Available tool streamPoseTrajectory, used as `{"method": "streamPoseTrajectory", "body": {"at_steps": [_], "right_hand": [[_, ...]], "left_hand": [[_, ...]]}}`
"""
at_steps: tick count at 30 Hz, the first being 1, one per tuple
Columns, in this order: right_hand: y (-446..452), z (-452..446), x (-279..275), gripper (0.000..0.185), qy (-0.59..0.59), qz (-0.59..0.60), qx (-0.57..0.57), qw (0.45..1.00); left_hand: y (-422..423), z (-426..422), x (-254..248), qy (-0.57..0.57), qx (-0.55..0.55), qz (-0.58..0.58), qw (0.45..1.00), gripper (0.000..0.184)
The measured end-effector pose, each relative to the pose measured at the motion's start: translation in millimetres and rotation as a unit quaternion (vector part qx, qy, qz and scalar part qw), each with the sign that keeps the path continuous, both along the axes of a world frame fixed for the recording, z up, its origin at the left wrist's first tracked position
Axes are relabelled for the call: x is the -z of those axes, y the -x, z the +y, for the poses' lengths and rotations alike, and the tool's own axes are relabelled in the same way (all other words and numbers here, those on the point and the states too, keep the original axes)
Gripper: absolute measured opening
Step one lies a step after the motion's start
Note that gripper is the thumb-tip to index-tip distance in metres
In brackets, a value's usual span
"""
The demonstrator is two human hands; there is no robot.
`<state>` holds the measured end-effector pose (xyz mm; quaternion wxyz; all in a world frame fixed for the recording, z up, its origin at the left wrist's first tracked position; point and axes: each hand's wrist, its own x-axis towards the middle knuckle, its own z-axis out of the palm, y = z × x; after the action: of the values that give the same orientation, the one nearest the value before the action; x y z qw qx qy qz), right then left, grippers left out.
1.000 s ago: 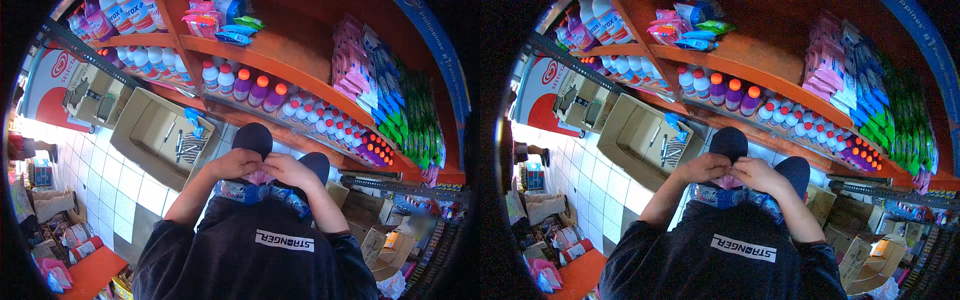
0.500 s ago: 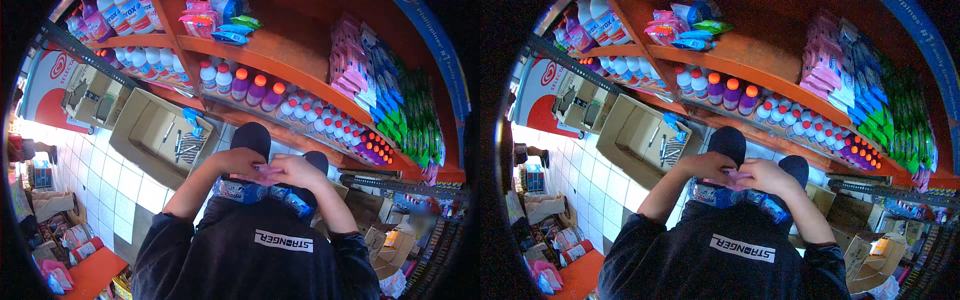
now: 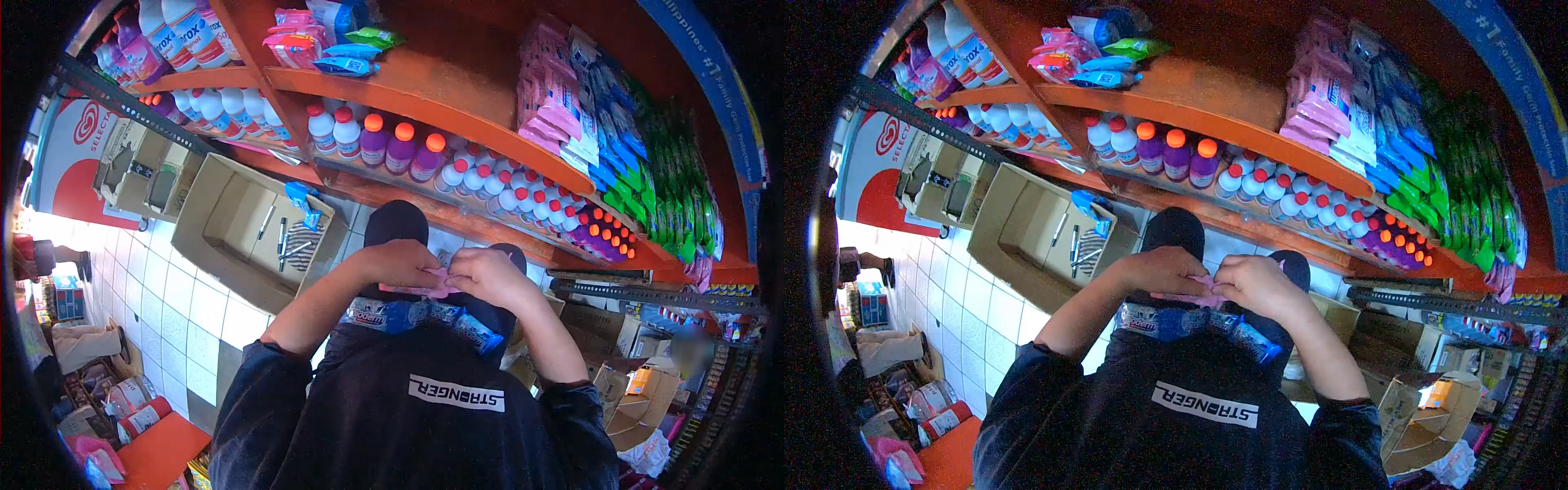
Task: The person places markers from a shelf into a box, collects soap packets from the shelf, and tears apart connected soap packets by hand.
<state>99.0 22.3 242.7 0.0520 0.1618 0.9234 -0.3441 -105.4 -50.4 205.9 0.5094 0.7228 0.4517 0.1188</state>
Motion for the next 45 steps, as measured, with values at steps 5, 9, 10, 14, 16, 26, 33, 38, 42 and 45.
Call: {"method": "streamPoseTrajectory", "body": {"at_steps": [5, 9, 10, 14, 16, 26, 33, 38, 42, 45], "right_hand": [[-4, 3, -16, 0.016, 0.037, 0.045, 0.011, 0.998], [-9, 1, -27, 0.014, 0.034, 0.087, 0.024, 0.995], [-10, 1, -28, 0.014, 0.025, 0.088, 0.021, 0.996], [-13, 2, -38, 0.013, 0.031, 0.1, 0.017, 0.994], [-14, 2, -43, 0.013, 0.035, 0.113, 0.02, 0.993], [-16, 0, -52, 0.014, 0.005, 0.093, 0.024, 0.995], [-19, -1, -59, 0.017, -0.022, 0.087, 0.045, 0.995], [-73, 30, -77, 0.015, -0.014, 0.101, 0.26, 0.96], [-76, 33, -87, 0.019, 0.1, 0.214, 0.364, 0.901], [-60, 41, -109, 0.031, 0.189, 0.302, 0.327, 0.875]], "left_hand": [[2, 6, -13, 0.128, -0.013, -0.131, 0.983, 0.028], [0, 7, -8, 0.099, -0.007, -0.2, 0.975, 0.027], [0, 8, -9, 0.085, 0.003, -0.192, 0.978, 0.027], [1, 10, -20, 0.064, 0.02, -0.213, 0.975, 0.027], [1, 10, -24, 0.061, 0.022, -0.237, 0.969, 0.026], [5, 15, -45, 0.022, 0.036, -0.158, 0.987, 0.026], [7, 13, -47, -0.106, 0.043, -0.108, 0.988, 0.028], [85, -10, -59, -0.063, -0.143, 0.0, 0.988, 0.025], [95, -31, -20, 0.033, -0.429, -0.213, 0.877, 0.022], [62, -25, 14, 0.159, -0.57, -0.464, 0.66, 0.026]]}}
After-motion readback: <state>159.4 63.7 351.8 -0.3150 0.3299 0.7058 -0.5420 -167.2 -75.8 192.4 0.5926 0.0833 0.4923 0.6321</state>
